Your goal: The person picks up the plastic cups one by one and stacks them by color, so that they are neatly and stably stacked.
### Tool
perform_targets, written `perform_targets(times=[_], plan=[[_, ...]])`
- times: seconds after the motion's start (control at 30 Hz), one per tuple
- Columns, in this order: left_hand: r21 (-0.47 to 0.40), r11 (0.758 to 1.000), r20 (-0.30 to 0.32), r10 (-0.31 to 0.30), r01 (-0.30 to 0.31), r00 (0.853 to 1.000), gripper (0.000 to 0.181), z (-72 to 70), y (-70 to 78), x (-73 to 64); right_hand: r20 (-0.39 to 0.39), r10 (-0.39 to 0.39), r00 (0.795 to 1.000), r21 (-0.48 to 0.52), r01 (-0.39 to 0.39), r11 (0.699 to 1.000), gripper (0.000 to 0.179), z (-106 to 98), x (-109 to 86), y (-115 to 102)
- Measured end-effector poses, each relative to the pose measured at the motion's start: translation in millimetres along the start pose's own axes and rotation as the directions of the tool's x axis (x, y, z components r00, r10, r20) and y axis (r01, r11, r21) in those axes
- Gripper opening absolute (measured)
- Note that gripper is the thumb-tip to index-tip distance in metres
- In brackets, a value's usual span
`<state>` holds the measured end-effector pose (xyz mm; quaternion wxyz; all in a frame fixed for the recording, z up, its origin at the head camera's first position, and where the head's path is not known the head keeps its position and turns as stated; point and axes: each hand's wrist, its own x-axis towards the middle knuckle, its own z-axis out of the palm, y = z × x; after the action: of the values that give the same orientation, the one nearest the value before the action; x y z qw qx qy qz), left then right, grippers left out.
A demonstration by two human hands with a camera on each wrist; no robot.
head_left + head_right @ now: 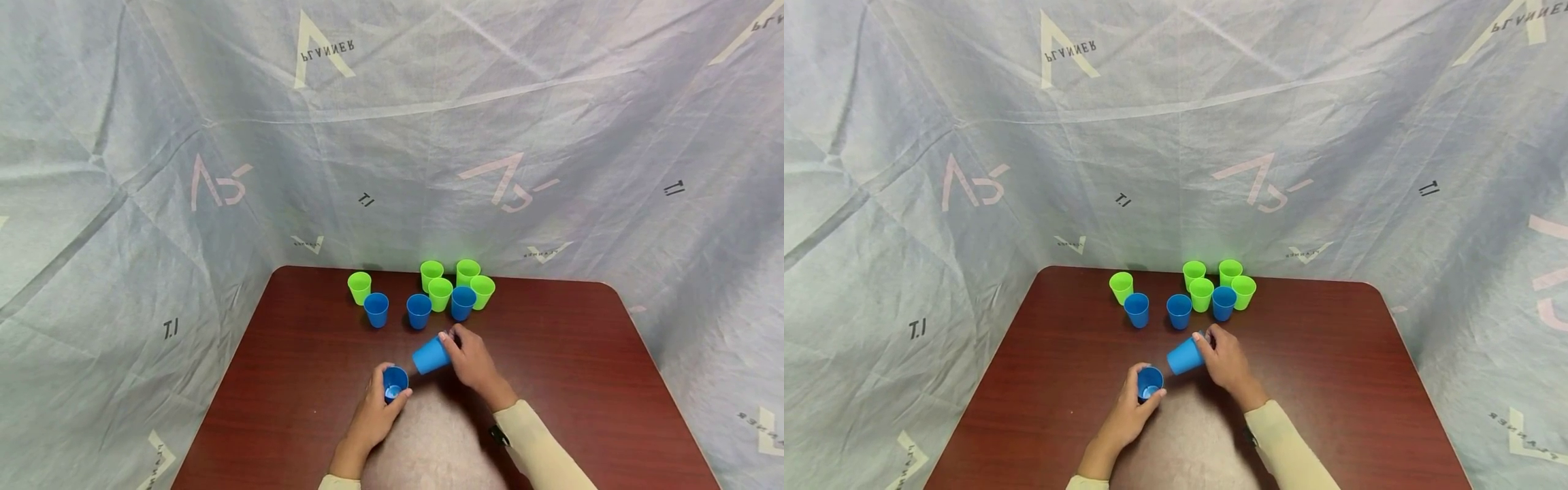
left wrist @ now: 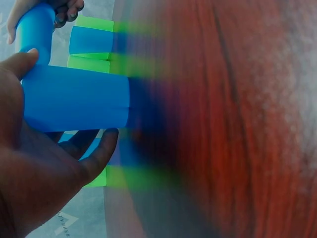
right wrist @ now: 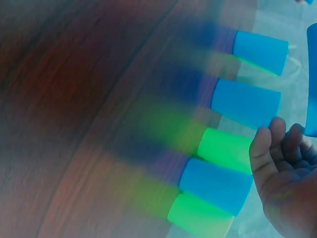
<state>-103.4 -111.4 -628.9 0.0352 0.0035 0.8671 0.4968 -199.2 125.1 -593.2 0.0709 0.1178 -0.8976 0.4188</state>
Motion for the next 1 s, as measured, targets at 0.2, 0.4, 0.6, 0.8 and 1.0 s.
perform_targets(times=[0.2, 0.4, 0.6, 0.8, 1.0], plan=[[0.017, 0.999, -0.015, 0.040, -0.039, 0.999, 0.070, -0.1, -0.7, 0.9, 0.060, -0.045, 0.997, 0.021, 0.043, 0.999, 0.031, 10, -3.8, -6], [0.023, 0.999, -0.011, 0.037, -0.036, 0.999, 0.067, -0.3, -0.4, 0.5, 0.062, -0.084, 0.995, 0.038, 0.081, 0.996, 0.028, 18, -5.6, -12], [0.014, 0.999, -0.008, 0.053, -0.052, 0.999, 0.066, -1.1, -1.3, 1.1, 0.056, -0.096, 0.994, 0.050, 0.093, 0.994, 0.026, 22, -6.8, -19], [0.006, 0.999, 0.018, 0.032, -0.032, 0.999, 0.068, -2.2, -2.4, 1.7, 0.071, -0.106, 0.992, 0.063, 0.102, 0.993, 0.026, 26, -7.4, -25], [0.006, 0.999, 0.026, 0.054, -0.054, 0.998, 0.066, -3.5, -1.8, 2.0, 0.100, -0.121, 0.988, 0.073, 0.114, 0.991, 0.027, 27, -9.6, -33]])
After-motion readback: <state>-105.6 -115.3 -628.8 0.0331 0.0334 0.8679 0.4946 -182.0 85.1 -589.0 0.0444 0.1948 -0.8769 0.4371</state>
